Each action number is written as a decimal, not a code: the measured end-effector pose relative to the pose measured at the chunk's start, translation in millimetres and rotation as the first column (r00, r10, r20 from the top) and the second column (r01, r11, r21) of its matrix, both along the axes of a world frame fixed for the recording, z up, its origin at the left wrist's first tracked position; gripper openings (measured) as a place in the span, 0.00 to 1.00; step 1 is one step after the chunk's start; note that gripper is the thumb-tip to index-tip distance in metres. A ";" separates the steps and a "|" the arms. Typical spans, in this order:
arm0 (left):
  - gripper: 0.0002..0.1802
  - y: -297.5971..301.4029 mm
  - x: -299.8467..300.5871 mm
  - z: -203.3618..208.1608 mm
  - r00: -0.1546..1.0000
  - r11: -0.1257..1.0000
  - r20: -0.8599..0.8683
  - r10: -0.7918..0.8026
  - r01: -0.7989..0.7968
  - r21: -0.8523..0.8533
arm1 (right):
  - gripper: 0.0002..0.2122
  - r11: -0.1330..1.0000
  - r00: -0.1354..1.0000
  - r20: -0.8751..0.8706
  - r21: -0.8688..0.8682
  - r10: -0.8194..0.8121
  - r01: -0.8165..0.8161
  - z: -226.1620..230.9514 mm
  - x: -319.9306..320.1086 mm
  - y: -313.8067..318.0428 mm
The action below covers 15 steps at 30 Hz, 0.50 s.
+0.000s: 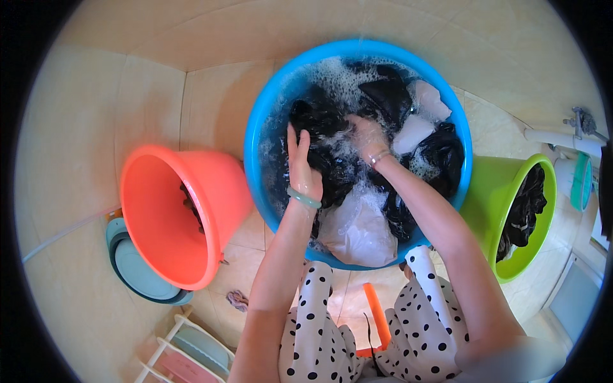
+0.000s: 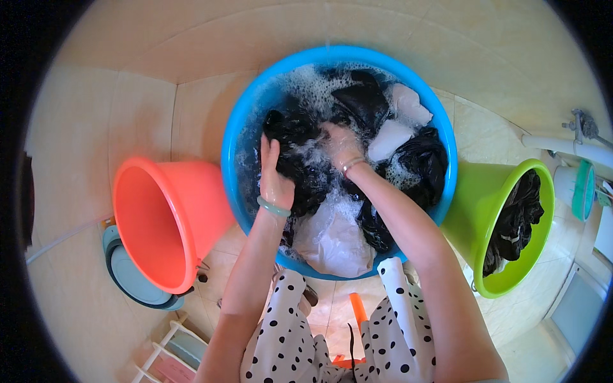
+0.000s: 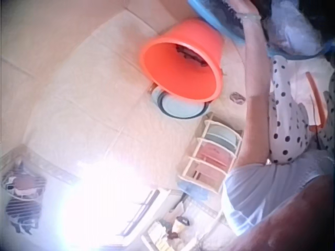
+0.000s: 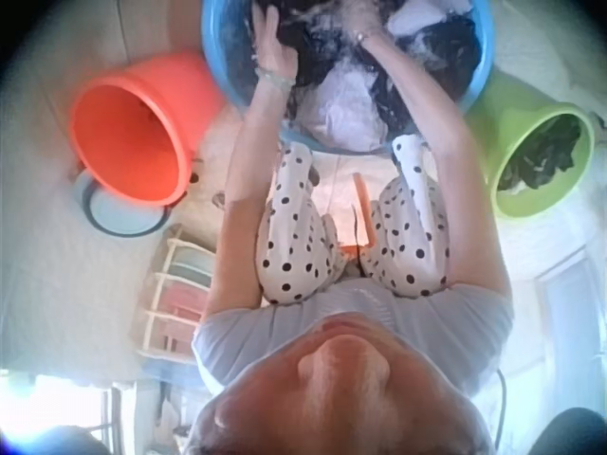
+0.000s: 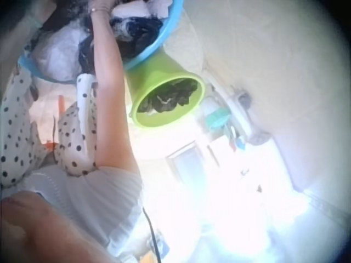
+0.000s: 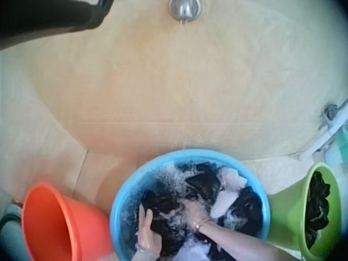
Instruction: The person hand-washes a load of mixed-color clothes in a blue basin filled with soapy water. They scrub and rinse individual items, including white, light blue, and dark garments, then transfer them into a green basin. The person occasionally reaches for the faucet to add water.
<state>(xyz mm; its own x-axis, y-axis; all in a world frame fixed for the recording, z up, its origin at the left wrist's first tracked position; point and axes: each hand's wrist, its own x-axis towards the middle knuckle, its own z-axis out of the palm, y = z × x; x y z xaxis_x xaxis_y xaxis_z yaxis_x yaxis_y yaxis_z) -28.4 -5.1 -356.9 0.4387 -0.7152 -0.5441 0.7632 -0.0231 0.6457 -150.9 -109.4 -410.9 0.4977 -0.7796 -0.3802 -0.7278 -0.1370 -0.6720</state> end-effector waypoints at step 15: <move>0.25 -20.3 3.5 57.2 0.939 0.928 -0.273 -0.208 0.102 -0.357 | 0.11 0.687 0.803 0.363 -0.722 0.472 -0.077 161.3 11.1 98.9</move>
<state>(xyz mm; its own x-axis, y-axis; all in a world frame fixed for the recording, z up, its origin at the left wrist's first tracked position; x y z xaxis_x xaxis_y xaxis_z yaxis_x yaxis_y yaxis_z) -24.9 -25.5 -299.7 0.1607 -0.9228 -0.3502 0.9263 0.0185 0.3763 -139.8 -10.4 -249.6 0.6847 -0.5103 0.5203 -0.1768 -0.8090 -0.5607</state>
